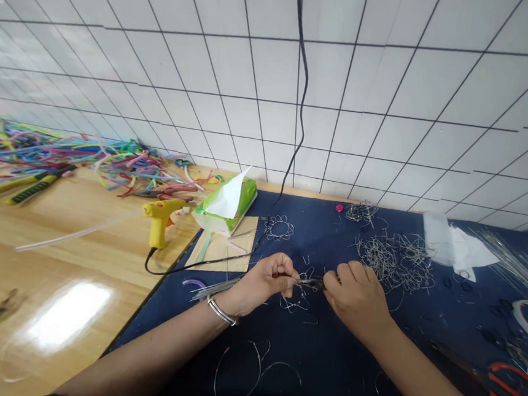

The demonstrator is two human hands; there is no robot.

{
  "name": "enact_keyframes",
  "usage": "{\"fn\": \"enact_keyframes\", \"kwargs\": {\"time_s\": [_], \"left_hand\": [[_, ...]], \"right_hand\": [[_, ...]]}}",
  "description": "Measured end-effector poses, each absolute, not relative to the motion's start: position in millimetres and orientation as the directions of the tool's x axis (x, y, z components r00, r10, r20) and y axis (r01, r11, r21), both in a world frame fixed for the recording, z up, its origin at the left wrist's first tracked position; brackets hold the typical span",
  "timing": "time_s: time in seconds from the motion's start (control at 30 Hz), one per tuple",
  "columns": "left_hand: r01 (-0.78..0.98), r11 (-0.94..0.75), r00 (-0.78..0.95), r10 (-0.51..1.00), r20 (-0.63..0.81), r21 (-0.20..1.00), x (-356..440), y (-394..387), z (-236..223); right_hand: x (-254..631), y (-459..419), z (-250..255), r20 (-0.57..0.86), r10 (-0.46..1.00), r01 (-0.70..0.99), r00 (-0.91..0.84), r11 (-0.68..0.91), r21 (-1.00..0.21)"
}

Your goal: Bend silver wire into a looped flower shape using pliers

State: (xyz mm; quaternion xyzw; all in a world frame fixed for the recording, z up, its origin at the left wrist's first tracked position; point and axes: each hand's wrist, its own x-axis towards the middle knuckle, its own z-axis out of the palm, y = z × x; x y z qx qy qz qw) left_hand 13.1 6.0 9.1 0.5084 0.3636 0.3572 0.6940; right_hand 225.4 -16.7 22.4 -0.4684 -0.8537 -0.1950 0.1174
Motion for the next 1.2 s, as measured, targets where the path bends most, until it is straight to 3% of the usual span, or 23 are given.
{"fn": "enact_keyframes", "kwargs": {"time_s": [0.37, 0.83, 1.2], "left_hand": [[-0.057, 0.231, 0.488, 0.855, -0.175, 0.971, 10, 8, 16], [-0.12, 0.484, 0.573, 0.747, -0.338, 0.867, 2, 12, 9], [-0.073, 0.443, 0.543, 0.769, -0.337, 0.893, 1, 12, 17]], "right_hand": [[221, -14, 21, 0.392, 0.761, 0.853, -0.517, 0.493, 0.169], [222, -13, 20, 0.381, 0.738, 0.82, -0.557, 0.561, 0.112], [221, -12, 19, 0.387, 0.732, 0.819, -0.561, 0.56, 0.128]]}}
